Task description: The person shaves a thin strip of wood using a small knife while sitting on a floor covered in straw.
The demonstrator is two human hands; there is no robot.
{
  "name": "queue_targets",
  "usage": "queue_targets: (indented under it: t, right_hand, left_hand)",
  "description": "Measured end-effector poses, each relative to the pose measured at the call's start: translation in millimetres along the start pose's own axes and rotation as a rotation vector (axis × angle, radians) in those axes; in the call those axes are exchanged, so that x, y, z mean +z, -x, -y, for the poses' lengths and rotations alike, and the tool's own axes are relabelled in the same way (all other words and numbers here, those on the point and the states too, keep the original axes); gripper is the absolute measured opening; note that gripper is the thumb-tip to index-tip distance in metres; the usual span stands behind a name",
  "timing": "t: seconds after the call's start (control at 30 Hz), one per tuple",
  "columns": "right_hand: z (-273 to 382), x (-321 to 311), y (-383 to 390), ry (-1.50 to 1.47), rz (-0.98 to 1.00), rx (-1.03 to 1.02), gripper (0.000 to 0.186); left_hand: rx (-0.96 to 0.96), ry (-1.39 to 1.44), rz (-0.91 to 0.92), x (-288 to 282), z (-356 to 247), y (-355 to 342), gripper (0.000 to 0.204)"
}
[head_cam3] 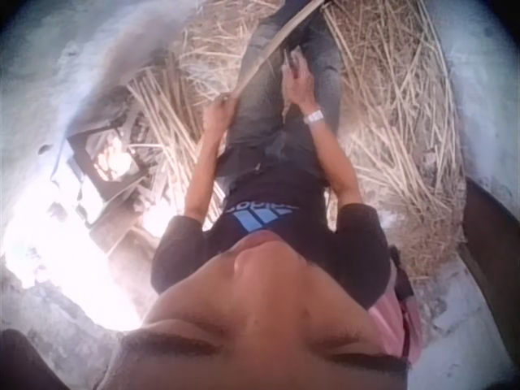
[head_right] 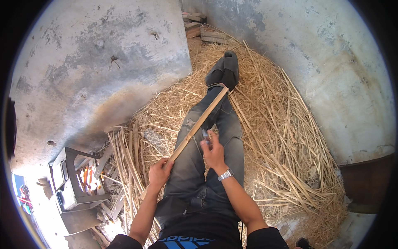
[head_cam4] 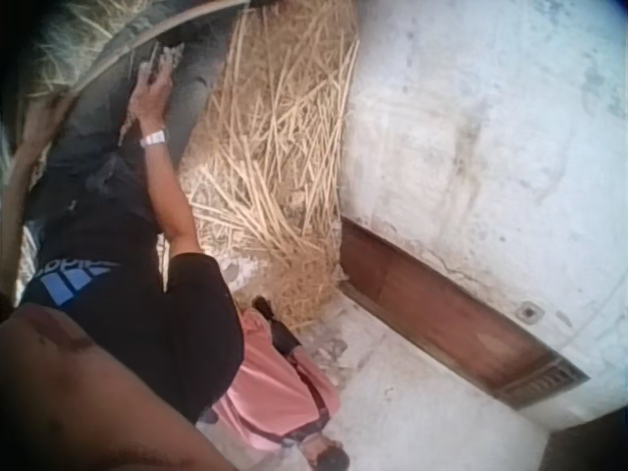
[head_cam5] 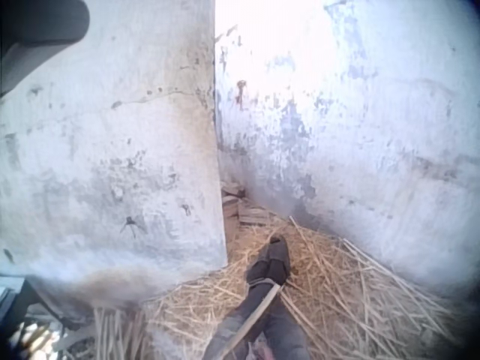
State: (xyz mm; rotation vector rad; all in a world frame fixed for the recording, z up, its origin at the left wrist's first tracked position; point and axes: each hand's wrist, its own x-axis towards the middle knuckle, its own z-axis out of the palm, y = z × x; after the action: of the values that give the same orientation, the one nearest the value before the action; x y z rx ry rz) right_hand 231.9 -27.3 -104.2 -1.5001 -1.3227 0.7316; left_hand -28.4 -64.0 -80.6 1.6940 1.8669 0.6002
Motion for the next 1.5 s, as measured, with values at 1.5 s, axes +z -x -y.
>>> queue_targets:
  t: [1.5]
  right_hand:
    - [-55.3, -37.9, -95.1, 0.279, 0.066, 0.0, 0.041]
  left_hand:
    - [0.422, -0.224, 0.01, -19.0, 45.7, -7.4, 0.026]
